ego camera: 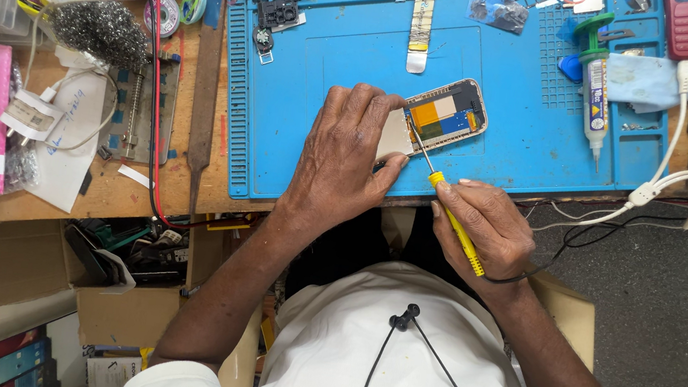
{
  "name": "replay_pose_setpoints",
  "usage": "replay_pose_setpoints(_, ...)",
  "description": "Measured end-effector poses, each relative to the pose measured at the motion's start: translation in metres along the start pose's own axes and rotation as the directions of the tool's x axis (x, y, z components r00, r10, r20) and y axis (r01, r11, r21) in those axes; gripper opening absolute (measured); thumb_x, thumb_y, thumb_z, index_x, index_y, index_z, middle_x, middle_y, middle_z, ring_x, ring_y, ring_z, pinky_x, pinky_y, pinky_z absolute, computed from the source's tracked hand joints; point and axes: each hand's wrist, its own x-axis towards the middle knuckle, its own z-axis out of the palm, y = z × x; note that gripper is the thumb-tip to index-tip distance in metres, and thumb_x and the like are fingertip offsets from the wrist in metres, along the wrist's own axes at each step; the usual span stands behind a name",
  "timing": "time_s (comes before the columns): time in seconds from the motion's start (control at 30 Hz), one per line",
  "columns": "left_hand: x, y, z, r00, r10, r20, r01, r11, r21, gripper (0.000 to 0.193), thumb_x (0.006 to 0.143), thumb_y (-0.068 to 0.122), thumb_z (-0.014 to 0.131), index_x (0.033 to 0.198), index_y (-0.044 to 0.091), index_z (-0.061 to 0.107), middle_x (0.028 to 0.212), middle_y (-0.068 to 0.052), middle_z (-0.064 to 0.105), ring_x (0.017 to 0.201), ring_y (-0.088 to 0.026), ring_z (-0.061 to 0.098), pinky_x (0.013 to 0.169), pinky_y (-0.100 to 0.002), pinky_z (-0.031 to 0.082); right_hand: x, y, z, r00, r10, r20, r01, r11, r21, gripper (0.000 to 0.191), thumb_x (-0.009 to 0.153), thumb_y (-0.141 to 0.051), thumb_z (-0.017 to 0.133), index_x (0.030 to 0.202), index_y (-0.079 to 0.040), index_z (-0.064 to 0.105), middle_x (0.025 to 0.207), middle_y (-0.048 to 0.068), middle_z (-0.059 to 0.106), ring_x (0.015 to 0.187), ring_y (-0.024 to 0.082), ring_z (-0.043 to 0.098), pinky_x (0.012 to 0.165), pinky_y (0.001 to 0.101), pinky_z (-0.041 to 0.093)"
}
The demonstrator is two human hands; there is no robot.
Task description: The person works on a disassembled smartphone on a blue repair mat. They apply adhesive from a glue tube onto the phone's frame, then use a yellow screwdriver to pry and press along the phone's edge, repositioning the phone and applying more adhesive as they continue the repair.
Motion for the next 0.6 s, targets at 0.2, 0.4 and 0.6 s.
replay_pose_setpoints(0.2,0.0002,0.0003,-0.0001,1.0,0.005,-0.001,-0.005,1.0,0.001,0.059,0.08,0.017,0.081,0.13,-0.002,0.056,0.117,-0.014,0.053,0.109,-0.031,0.05,0.098,-0.047,0.047,-0.0017,-0.0003,-0.0005,1.0,0.011,-0.003,-0.011,1.0,0.001,0.038,0.085,0.008,0.08,0.121,-0.002,0.071,0.104,0.011,0.07,0.098,0.028,0.072,0.094,0.0406,0.062)
replay_pose_setpoints(0.4,-0.0008,0.0005,0.0004,1.0,-0.004,0.0,0.004,1.0,-0.007,0.059,0.08,0.017,0.082,0.131,-0.001,0.057,0.117,-0.013,0.054,0.109,-0.031,0.05,0.099,-0.047,0.048,-0.0032,0.0008,-0.0004,1.0,0.006,0.001,-0.006,1.0,-0.001,0.038,0.085,0.008,0.081,0.121,-0.002,0.071,0.104,0.011,0.07,0.098,0.028,0.072,0.093,0.0407,0.062)
replay_pose_setpoints(0.6,-0.0009,0.0003,0.0005,1.0,-0.011,0.006,0.011,1.0,0.005,0.059,0.08,0.017,0.082,0.13,-0.002,0.058,0.115,-0.013,0.054,0.107,-0.031,0.05,0.098,-0.047,0.048,-0.0034,0.0004,-0.0002,1.0,-0.004,0.003,0.004,1.0,-0.007,0.039,0.086,0.007,0.081,0.122,-0.003,0.071,0.106,0.011,0.071,0.099,0.029,0.072,0.093,0.0403,0.061)
